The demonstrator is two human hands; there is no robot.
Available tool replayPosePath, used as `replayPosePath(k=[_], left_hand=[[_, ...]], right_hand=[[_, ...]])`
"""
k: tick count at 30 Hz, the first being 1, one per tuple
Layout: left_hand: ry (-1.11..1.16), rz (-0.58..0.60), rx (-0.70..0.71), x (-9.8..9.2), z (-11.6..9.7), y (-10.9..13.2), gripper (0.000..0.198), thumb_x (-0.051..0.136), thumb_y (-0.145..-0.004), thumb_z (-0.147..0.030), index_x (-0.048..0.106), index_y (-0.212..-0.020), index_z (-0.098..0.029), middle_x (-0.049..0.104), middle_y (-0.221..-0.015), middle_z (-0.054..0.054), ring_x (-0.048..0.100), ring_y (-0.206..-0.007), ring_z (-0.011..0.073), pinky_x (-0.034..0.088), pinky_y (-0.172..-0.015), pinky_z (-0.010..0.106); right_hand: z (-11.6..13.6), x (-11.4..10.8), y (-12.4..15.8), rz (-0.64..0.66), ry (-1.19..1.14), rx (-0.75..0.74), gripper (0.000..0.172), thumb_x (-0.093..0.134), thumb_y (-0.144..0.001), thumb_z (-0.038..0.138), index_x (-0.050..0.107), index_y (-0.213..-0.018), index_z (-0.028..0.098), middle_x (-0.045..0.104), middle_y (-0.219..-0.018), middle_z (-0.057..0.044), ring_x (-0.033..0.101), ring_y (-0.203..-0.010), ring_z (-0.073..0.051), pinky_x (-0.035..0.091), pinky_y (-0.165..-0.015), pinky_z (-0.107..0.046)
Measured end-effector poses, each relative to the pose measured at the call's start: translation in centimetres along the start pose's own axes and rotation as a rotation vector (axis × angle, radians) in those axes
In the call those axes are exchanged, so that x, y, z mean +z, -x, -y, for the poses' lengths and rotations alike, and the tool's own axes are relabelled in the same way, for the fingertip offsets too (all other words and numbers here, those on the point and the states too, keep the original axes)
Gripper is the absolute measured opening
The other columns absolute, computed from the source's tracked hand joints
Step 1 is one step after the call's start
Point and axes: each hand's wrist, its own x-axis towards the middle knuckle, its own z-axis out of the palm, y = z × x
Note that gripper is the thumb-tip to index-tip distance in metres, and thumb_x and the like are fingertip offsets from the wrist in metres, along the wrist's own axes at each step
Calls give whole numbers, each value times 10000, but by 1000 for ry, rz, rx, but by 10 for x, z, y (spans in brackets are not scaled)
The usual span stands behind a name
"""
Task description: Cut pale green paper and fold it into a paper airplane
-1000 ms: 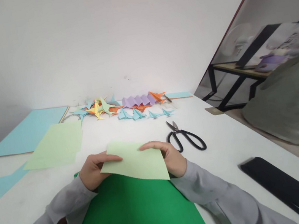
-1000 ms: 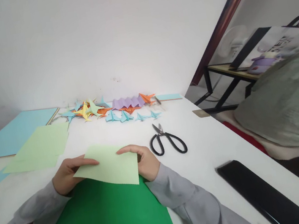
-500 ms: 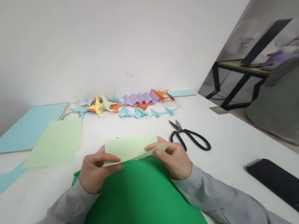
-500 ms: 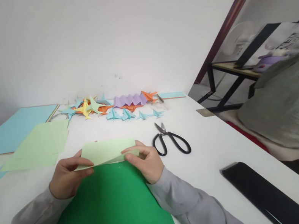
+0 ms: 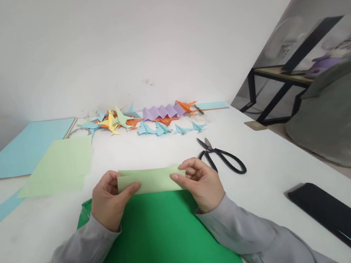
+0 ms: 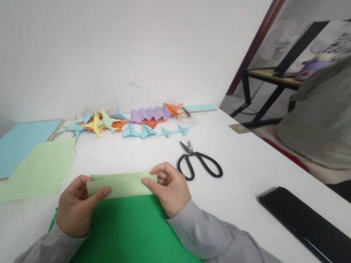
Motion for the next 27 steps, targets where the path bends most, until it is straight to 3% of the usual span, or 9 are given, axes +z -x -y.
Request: replayPosePath(k=[2, 5, 8, 10, 15, 27], left_hand=[[16, -22, -34, 1, -2, -1, 430, 813, -511, -213, 418, -682, -199, 603, -552, -82, 555, -499, 86, 440, -474, 186], [12, -35, -114, 1, -4, -2, 499, 818, -499, -253, 427, -805, -209, 648, -582, -57, 595, -502, 118, 444, -454, 199], [9, -10, -146, 0, -2, -2, 490, 822, -499, -276, 520, -873, -181, 641, -572, -49, 571, -475, 101, 436, -429, 185], [20, 12, -167, 0, -2, -2, 401, 819, -510, -294, 569, -797, -166, 626, -567, -46, 561, -486, 95, 462, -434, 189], [6, 14, -240, 0, -4, 0, 320, 812, -519, -344, 577, -629, -156, 584, -541, -46, 566, -509, 119, 547, -435, 253], [-21, -15, -246, -1, -5, -1, 280, 812, -519, -344, 631, -605, -149, 606, -532, -25, 586, -501, 125, 569, -445, 244]], right_hand=[[2, 1, 0, -8, -57, 45, 422, 821, -462, 305, 499, -720, 212, 387, -410, 136, 309, -377, -35, 245, -395, -171], [1, 0, -2, -12, -54, 97, 463, 831, -452, 305, 554, -810, 208, 488, -435, 111, 392, -387, -52, 307, -410, -184], [-2, -1, -2, -20, -32, 120, 372, 837, -444, 332, 615, -699, 178, 624, -530, 23, 515, -460, -93, 406, -462, -226], [-3, -1, -1, -53, -45, 118, 330, 840, -446, 334, 623, -636, 173, 664, -577, -7, 549, -488, -108, 431, -478, -237], [-4, 0, -2, -75, -78, 167, 305, 850, -426, 328, 631, -565, 169, 641, -508, 5, 512, -432, -87, 398, -428, -210], [-11, -4, -8, -82, 27, 107, 347, 828, -436, 415, 613, -527, 158, 534, -425, 32, 381, -389, -51, 285, -378, -195]])
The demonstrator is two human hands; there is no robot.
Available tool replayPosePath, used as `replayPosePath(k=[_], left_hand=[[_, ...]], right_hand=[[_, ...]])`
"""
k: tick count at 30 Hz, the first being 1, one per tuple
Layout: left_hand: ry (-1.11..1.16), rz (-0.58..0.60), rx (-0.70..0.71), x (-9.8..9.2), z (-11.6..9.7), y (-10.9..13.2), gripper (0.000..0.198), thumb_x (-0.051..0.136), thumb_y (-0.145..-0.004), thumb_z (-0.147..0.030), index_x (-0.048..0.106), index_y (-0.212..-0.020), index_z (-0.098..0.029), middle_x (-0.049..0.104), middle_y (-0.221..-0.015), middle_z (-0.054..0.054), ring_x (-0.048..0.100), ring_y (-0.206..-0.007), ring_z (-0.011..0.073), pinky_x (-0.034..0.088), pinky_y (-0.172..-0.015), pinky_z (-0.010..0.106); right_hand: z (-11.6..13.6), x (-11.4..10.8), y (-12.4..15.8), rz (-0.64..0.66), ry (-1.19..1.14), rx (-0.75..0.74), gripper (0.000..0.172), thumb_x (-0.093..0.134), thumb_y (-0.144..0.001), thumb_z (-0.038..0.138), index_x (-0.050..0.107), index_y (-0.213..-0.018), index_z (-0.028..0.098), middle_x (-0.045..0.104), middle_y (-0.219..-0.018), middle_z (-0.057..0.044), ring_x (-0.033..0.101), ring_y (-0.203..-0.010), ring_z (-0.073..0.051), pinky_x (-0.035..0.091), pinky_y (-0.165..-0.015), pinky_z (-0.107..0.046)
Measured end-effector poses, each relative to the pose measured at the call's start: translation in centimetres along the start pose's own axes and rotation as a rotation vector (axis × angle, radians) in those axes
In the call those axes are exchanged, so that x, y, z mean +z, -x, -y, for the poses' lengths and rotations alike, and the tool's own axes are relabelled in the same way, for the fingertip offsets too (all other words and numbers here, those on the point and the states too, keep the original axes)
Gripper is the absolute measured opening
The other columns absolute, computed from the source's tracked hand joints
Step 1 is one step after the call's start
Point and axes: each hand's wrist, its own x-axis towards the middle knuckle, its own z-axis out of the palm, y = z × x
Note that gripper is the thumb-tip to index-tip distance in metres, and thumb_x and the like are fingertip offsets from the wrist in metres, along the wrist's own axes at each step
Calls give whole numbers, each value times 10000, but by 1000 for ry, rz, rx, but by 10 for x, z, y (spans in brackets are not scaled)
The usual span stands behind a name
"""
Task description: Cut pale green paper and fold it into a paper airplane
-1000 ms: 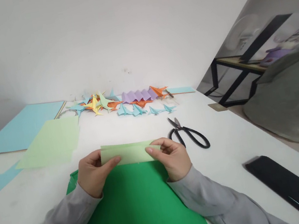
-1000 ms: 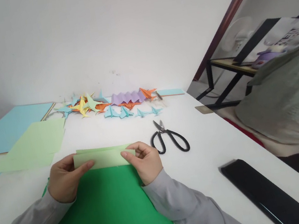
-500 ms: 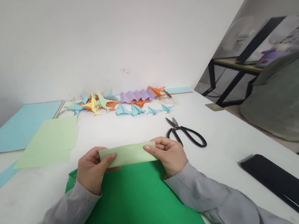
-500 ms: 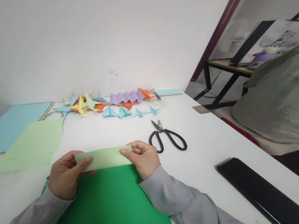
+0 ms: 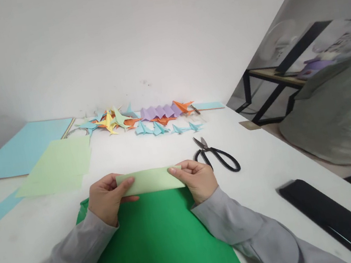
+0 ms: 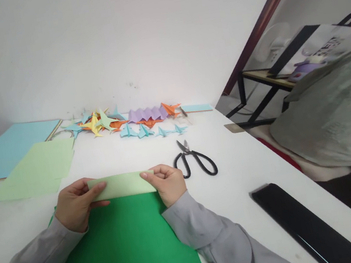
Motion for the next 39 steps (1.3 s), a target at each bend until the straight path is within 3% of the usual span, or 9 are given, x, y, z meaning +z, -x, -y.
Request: replayPosePath(k=[9, 17, 24, 29, 39], left_hand=[[20, -7, -22, 0, 1, -1, 267, 811, -515, -338, 637, -594, -152, 614, -530, -22, 592, -498, 132, 568, -448, 254], [16, -25, 6, 3, -2, 3, 262, 807, -520, -338, 640, -591, -149, 605, -520, -24, 578, -482, 120, 555, -432, 229], [7, -35, 43, 0, 0, -1, 231, 796, -548, -331, 643, -594, -165, 596, -507, -33, 586, -479, 124, 560, -441, 233], [10, -51, 72, 2, -1, 2, 247, 806, -527, -334, 652, -594, -152, 606, -509, -23, 584, -484, 126, 565, -448, 243], [-25, -124, 110, 5, -6, 4, 179, 804, -527, -289, 691, -597, -170, 570, -448, -44, 552, -451, 115, 577, -463, 261]], right_hand=[[0, 0, 0, -31, 65, -37, 369, 802, -451, 466, 600, -501, 161, 421, -385, 65, 282, -386, -39, 206, -378, -201], [0, 0, -1, -56, 59, -46, 371, 810, -440, 467, 605, -486, 161, 465, -402, 51, 322, -400, -46, 243, -384, -201], [7, 3, 11, 113, -55, 50, 331, 819, -472, 418, 645, -601, 168, 619, -524, 2, 488, -436, -96, 381, -414, -224], [8, 2, 10, 109, -4, 74, 320, 822, -478, 404, 614, -526, 164, 555, -429, 30, 415, -374, -65, 303, -369, -199], [9, 1, 8, 69, 5, 82, 321, 831, -460, 404, 631, -534, 165, 576, -446, 23, 443, -381, -77, 313, -380, -212]])
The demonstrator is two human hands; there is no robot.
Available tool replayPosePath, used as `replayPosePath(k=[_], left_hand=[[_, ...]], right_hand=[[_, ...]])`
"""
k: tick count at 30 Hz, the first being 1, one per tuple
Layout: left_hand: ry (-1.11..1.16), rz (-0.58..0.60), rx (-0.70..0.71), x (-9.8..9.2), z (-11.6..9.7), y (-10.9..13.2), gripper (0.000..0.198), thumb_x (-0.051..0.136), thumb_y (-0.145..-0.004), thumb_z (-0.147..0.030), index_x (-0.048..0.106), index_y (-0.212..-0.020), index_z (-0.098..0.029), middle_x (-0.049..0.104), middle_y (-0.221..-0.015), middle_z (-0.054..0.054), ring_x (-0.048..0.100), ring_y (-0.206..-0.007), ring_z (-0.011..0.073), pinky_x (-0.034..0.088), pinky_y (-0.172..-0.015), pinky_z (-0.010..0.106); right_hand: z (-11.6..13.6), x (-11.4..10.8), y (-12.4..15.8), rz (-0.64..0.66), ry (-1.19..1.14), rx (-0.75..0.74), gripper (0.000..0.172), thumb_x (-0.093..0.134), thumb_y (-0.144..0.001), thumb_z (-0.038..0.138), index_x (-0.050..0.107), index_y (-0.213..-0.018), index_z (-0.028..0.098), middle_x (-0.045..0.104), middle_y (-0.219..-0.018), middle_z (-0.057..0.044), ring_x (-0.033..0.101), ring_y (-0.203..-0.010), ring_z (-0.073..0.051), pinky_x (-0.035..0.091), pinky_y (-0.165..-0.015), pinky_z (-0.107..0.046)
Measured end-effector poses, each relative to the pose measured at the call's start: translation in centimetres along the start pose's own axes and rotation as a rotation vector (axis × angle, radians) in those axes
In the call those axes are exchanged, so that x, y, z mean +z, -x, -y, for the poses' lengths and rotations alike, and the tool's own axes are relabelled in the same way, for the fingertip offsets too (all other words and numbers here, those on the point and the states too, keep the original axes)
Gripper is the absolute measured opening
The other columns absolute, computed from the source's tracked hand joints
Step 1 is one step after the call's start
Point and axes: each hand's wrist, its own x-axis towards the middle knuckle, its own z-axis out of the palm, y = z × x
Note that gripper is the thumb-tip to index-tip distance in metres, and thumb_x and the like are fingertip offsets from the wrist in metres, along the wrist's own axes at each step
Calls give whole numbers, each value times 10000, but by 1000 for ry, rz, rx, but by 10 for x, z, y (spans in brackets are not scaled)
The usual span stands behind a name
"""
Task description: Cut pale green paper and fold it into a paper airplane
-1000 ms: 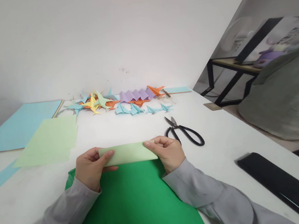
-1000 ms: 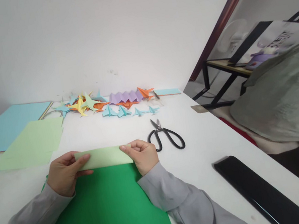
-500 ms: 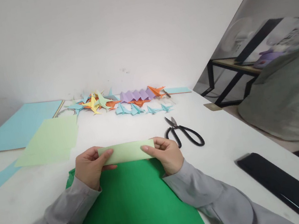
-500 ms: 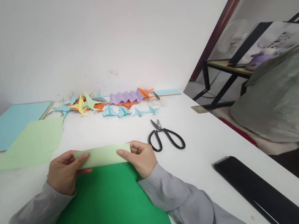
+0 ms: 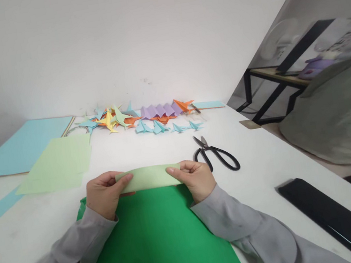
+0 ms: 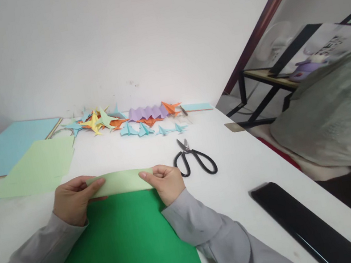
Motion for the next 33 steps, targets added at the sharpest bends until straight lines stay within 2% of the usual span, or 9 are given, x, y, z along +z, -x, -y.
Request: replayPosePath(k=[4, 12, 28, 33], left_hand=[[45, 33, -52, 0, 1, -1, 227, 817, -497, -310, 689, -598, -152, 600, -471, -27, 565, -463, 118, 570, -453, 256], [91, 85, -156, -3, 4, -5, 316, 830, -444, -370, 665, -565, -129, 602, -494, -17, 564, -470, 130, 547, -419, 265], [100, 83, -159, -2, 6, -6, 320, 818, -457, -387, 638, -532, -133, 563, -484, -30, 536, -467, 119, 532, -408, 262], [99, 81, -154, -3, 7, -6, 319, 817, -462, -384, 639, -533, -130, 566, -488, -26, 533, -471, 116, 534, -410, 260]], right_hand=[[-3, -3, -4, 6, 10, 37, 358, 843, -422, 421, 629, -526, 154, 578, -438, 15, 470, -380, -87, 336, -372, -210], [-3, -1, 1, -30, -6, 6, 330, 837, -459, 394, 621, -530, 154, 575, -432, 26, 462, -375, -75, 365, -378, -198], [-2, 0, 2, -15, -10, 1, 320, 839, -450, 381, 622, -519, 156, 579, -422, 25, 471, -366, -82, 380, -384, -210], [-2, -1, 1, -4, 1, -10, 313, 831, -475, 378, 619, -521, 152, 573, -415, 22, 463, -370, -80, 350, -387, -205]])
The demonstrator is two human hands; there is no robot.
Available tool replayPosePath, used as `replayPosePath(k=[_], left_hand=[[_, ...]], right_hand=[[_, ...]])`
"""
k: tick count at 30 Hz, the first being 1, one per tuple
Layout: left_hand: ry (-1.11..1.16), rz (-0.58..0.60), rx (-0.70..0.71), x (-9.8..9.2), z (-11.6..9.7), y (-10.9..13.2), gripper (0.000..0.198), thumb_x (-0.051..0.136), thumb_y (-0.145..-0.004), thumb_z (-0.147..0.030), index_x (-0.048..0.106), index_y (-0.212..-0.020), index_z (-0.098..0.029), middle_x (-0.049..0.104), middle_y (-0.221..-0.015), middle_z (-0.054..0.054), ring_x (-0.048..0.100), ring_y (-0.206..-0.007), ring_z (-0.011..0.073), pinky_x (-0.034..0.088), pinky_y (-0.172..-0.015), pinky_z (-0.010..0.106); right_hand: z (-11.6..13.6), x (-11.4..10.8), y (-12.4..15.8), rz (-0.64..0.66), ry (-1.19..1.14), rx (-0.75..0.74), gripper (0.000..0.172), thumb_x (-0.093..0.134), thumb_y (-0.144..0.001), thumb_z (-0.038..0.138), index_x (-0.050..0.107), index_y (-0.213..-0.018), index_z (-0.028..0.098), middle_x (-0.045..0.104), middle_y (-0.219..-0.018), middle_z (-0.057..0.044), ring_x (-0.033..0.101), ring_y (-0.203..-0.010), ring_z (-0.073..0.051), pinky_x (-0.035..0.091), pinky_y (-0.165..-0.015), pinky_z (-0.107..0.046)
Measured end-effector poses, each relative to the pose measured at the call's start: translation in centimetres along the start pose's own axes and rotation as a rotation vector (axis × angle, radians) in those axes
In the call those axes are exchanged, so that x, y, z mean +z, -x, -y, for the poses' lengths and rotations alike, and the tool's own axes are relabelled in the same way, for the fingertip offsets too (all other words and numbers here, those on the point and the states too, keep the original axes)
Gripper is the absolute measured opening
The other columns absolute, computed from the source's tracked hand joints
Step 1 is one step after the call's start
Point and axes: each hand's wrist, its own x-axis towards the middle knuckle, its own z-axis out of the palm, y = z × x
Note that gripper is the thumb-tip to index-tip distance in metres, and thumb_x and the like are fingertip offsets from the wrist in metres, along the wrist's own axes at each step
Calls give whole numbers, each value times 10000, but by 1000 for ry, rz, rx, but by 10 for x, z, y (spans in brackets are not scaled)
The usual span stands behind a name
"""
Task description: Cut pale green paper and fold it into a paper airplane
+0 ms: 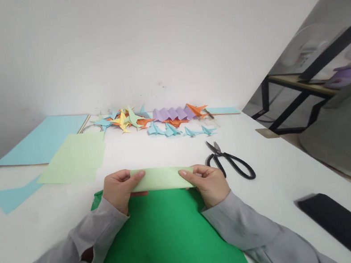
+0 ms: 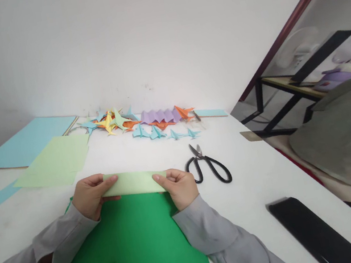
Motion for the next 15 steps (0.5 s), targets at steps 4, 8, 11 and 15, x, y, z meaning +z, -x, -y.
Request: replayPosePath(k=[4, 8, 11, 15], left_hand=[[-5, -6, 2, 0, -1, -1, 328, 819, -455, -391, 637, -530, -129, 560, -477, -27, 530, -466, 117, 538, -408, 264], [-23, -12, 11, 0, -1, -1, 340, 818, -441, -407, 639, -530, -132, 565, -472, -27, 537, -461, 121, 547, -420, 275], [-56, -30, 31, 0, -1, -1, 341, 815, -435, -410, 635, -521, -134, 554, -455, -32, 530, -448, 118, 549, -414, 275], [-132, -78, 95, 0, -1, -2, 315, 796, -466, -402, 631, -509, -137, 520, -427, -44, 477, -403, 93, 505, -340, 233]], right_hand=[[0, 0, 1, 0, 19, -11, 316, 823, -492, 381, 605, -511, 153, 556, -410, 30, 434, -371, -67, 308, -381, -195], [1, 0, 1, -5, 70, -59, 314, 803, -517, 405, 605, -521, 161, 538, -410, 38, 421, -378, -69, 314, -387, -203], [3, 1, -1, -18, 136, -90, 310, 792, -516, 424, 626, -550, 164, 538, -410, 33, 429, -380, -81, 329, -384, -213], [4, 2, -4, -56, 202, -133, 314, 783, -493, 433, 632, -526, 160, 485, -370, 42, 380, -364, -70, 283, -366, -210]])
